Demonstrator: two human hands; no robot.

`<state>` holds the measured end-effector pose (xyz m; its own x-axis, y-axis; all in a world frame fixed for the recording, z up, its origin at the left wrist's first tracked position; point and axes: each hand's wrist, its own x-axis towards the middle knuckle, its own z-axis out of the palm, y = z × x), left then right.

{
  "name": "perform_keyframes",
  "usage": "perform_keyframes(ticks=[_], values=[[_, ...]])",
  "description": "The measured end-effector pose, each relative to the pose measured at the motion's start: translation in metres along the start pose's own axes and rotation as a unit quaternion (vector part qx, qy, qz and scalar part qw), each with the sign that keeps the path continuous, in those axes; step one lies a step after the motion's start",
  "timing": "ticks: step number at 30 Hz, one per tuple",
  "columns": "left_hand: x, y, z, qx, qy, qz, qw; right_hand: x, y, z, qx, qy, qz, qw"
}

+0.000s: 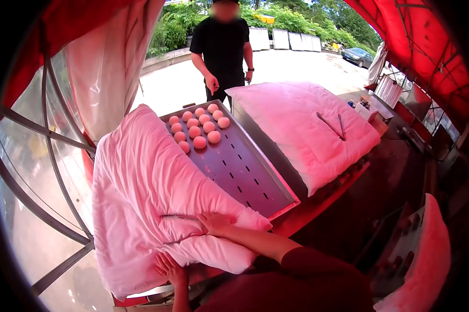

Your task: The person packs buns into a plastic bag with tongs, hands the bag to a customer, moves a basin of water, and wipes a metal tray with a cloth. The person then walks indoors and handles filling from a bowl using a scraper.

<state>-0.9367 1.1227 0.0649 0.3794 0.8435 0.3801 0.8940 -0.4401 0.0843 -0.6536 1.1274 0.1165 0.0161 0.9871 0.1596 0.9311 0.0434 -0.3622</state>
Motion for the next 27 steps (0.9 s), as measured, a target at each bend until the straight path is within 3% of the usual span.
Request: perform_keyframes(ticks=[3,12,18,24,27], values=[[0.002,0.003,-0.006,-0.006,-0.015,-0.009,1.000,0.005,0.002,-0.005,0.038,-0.025,0.035,0.998],[0.003,0.008,-0.012,0.005,-0.033,-0.023,0.999,0.002,0.011,0.006,0.029,0.055,0.001,0.998],[0.001,0.003,-0.002,0.049,-0.025,-0.010,0.998,0.002,0.008,-0.005,0.054,0.013,0.019,0.998],[0.006,0.014,-0.020,0.005,-0.047,-0.031,0.998,0.014,0.020,0.007,0.055,-0.069,0.030,0.996],[0.003,0.007,-0.005,0.025,-0.050,-0.036,0.998,0.016,0.022,0.015,0.026,-0.050,0.013,0.998]])
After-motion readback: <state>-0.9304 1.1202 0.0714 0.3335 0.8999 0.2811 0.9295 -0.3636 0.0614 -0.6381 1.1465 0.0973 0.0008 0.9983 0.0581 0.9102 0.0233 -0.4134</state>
